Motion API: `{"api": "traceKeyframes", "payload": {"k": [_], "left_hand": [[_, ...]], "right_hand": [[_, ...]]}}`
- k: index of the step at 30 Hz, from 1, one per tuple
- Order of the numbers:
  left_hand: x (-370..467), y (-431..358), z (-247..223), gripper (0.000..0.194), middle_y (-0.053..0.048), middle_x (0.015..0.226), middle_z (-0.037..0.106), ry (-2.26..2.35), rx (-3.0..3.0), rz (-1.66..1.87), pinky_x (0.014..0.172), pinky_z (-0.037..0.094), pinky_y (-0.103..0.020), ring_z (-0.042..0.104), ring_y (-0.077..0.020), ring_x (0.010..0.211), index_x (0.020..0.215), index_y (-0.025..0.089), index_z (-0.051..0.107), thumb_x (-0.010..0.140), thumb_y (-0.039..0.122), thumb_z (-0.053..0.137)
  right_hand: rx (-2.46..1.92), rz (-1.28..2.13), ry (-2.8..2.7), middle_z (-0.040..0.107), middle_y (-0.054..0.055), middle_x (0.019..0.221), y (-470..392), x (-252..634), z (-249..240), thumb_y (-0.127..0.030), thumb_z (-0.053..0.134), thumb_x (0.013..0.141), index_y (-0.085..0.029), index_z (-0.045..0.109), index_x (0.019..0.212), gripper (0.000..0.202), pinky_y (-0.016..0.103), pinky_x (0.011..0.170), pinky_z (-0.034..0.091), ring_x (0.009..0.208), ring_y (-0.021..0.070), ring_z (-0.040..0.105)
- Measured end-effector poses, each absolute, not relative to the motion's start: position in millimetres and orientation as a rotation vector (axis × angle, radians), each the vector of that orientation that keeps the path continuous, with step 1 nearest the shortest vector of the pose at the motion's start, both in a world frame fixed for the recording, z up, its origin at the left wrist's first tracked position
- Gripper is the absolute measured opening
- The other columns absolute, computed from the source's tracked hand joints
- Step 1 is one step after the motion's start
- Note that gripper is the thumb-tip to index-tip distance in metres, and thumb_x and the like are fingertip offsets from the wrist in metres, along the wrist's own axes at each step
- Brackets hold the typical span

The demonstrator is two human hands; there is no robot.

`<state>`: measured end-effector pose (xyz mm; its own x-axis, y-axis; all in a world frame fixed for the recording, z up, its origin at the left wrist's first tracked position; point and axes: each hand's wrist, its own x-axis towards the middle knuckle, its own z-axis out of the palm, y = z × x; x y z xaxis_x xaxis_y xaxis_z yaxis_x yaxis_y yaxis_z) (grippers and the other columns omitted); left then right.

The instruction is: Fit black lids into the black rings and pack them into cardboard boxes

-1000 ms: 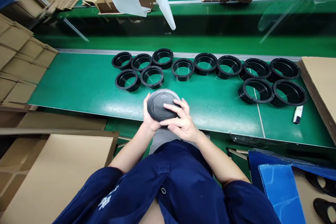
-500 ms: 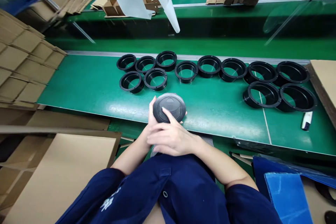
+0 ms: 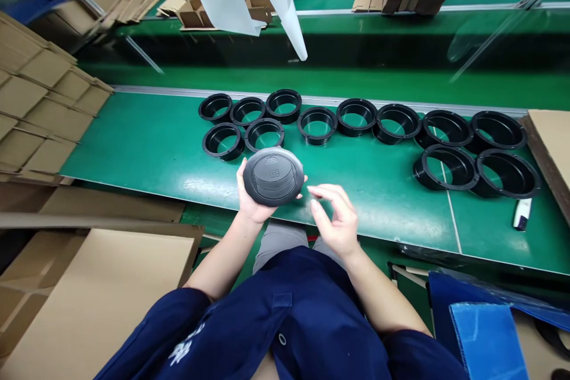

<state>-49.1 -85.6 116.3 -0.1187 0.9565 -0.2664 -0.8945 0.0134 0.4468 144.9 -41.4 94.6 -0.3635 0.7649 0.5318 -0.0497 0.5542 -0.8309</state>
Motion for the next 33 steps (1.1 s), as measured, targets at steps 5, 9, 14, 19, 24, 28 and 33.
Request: {"api": "traceKeyframes", "payload": {"k": [5, 9, 14, 19, 24, 28, 33], "left_hand": [[-48.8, -89.7, 125.3, 0.071, -0.013, 0.138, 0.066, 0.606, 0.219, 1.660, 0.102, 0.051, -0.069, 0.055, -0.0478, 0.136, 0.140, 0.026, 0.060, 0.092, 0.075, 0.046], [-45.0, -92.3, 129.4, 0.071, -0.013, 0.138, 0.067, 0.578, 0.244, 1.784, 0.110, 0.048, -0.064, 0.053, -0.0450, 0.140, 0.135, 0.022, 0.064, 0.091, 0.075, 0.047], [-42.7, -88.2, 130.7, 0.072, -0.014, 0.137, 0.067, 0.579, 0.219, 1.791, 0.105, 0.050, -0.066, 0.057, -0.0454, 0.134, 0.137, 0.022, 0.062, 0.092, 0.076, 0.045], [-41.9, -87.2, 117.9, 0.064, -0.015, 0.125, 0.073, 0.657, 0.092, 1.626, 0.102, 0.055, -0.056, 0.066, -0.0388, 0.121, 0.129, 0.014, 0.067, 0.097, 0.066, 0.047], [-33.7, -88.5, 106.3, 0.056, -0.011, 0.121, 0.074, 0.689, -0.018, 1.480, 0.092, 0.061, -0.053, 0.071, -0.0334, 0.108, 0.123, 0.018, 0.069, 0.100, 0.063, 0.045], [-30.8, -87.1, 100.4, 0.055, -0.010, 0.111, 0.074, 0.712, -0.054, 1.397, 0.083, 0.063, -0.056, 0.072, -0.0335, 0.100, 0.118, 0.018, 0.067, 0.099, 0.065, 0.046], [-31.2, -87.2, 93.4, 0.063, -0.011, 0.119, 0.071, 0.742, -0.054, 1.354, 0.078, 0.064, -0.057, 0.071, -0.0366, 0.104, 0.126, 0.022, 0.064, 0.096, 0.074, 0.046]], "right_hand": [[-0.248, 1.107, -1.960, 0.076, 0.008, 0.114, -50.8, 145.3, 103.9, -0.012, 0.059, 0.100, -0.030, 0.070, 0.137, 0.042, 0.036, 0.081, 0.065, 0.087, 0.0202, 0.074], [-0.227, 1.111, -2.021, 0.042, 0.017, 0.164, -52.6, 133.7, 100.6, -0.024, 0.053, 0.105, -0.029, 0.034, 0.166, 0.064, 0.040, 0.092, 0.064, 0.091, 0.0192, 0.076], [0.233, 0.975, -2.252, 0.059, 0.013, 0.151, -66.4, 110.9, 100.4, -0.020, 0.050, 0.106, -0.024, 0.030, 0.168, 0.064, 0.030, 0.095, 0.062, 0.106, 0.0179, 0.075], [-0.161, 0.891, -2.101, 0.073, 0.007, 0.122, -41.4, 119.5, 115.2, -0.021, 0.053, 0.105, -0.027, 0.062, 0.146, 0.043, 0.036, 0.099, 0.060, 0.113, 0.0202, 0.069], [-0.620, 0.578, -2.229, 0.057, 0.011, 0.144, -0.7, 123.1, 97.4, -0.045, 0.045, 0.108, -0.026, 0.078, 0.123, 0.040, 0.055, 0.117, 0.043, 0.136, 0.0315, 0.046], [-0.645, 0.755, -2.272, 0.059, 0.010, 0.143, 4.8, 116.7, 75.5, -0.055, 0.028, 0.111, -0.024, 0.080, 0.115, 0.061, 0.053, 0.121, 0.038, 0.138, 0.0298, 0.041], [-0.678, 0.913, -2.253, 0.059, 0.011, 0.144, 2.1, 115.2, 74.9, -0.065, 0.023, 0.108, -0.023, 0.080, 0.111, 0.070, 0.053, 0.123, 0.036, 0.140, 0.0301, 0.041]]}}
